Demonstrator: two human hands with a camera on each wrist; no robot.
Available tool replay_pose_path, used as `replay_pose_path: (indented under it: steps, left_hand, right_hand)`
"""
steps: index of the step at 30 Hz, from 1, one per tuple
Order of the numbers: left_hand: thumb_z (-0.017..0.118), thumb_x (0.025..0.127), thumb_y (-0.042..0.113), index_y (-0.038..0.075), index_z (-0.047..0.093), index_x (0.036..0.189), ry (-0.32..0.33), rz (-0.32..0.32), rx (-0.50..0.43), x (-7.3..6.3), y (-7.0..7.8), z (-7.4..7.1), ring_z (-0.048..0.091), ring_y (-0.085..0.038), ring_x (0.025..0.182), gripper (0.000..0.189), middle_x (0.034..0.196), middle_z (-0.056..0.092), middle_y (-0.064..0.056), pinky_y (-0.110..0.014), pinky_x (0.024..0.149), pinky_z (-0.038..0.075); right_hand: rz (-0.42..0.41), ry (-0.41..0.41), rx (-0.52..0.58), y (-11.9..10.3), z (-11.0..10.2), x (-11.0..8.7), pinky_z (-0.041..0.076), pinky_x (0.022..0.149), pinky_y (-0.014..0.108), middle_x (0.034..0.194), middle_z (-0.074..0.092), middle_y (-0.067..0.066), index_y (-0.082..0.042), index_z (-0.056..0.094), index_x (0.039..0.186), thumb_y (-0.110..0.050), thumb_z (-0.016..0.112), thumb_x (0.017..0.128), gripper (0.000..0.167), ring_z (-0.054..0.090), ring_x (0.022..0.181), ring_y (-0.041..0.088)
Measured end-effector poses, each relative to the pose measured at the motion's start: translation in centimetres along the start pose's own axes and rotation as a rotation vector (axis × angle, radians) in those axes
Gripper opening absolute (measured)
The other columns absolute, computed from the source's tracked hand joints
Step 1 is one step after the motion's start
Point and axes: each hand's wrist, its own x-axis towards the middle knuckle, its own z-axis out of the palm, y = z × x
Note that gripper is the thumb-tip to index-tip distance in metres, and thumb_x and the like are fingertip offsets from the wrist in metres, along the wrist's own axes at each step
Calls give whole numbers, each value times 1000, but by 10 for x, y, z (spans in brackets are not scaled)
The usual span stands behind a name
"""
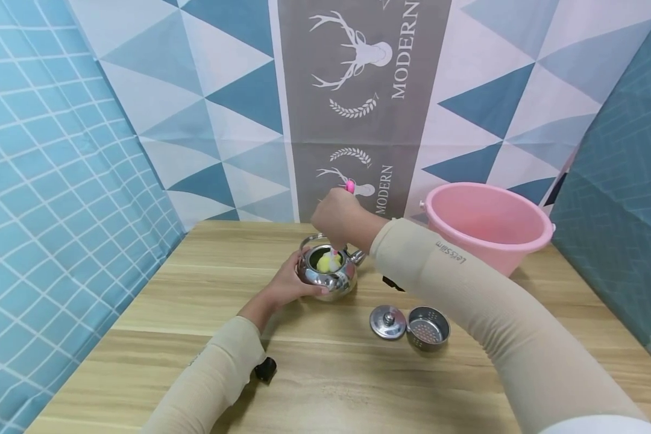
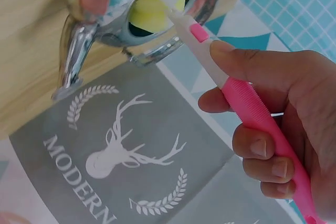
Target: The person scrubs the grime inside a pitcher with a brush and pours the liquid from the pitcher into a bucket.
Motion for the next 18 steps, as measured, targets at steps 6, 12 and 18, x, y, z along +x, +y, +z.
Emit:
replay_pose_path:
  steps: [6,12,18]
  left_hand:
    - [91,65,12,10,24,153,-18,-35,-9,0,5,-2,34,-29,137,111,151,35,-13,-45,115,22]
    - [92,63,9,7,26,152,-13,-24,-42,-2,8,-1,37,-31,134,110,147,38,-15,-45,114,25]
    - [91,63,7,11,31,149,2,6,-63,-1,2,2,41,-27,130,105,142,44,-9,-43,113,27]
  right_hand:
    - [9,40,49,-1,3,2,49,62,31,71,57,-6,-21,62,77,-38,69,80,18,47,66,11]
    - [34,62,39,-10,8,9,51,69,33,74,61,-7,-22,66,83,-45,70,82,23,50,67,9]
    - [66,17,-125,-23,6,13,37,51,27,76,58,-4,-20,68,94,-32,62,86,16,48,64,10]
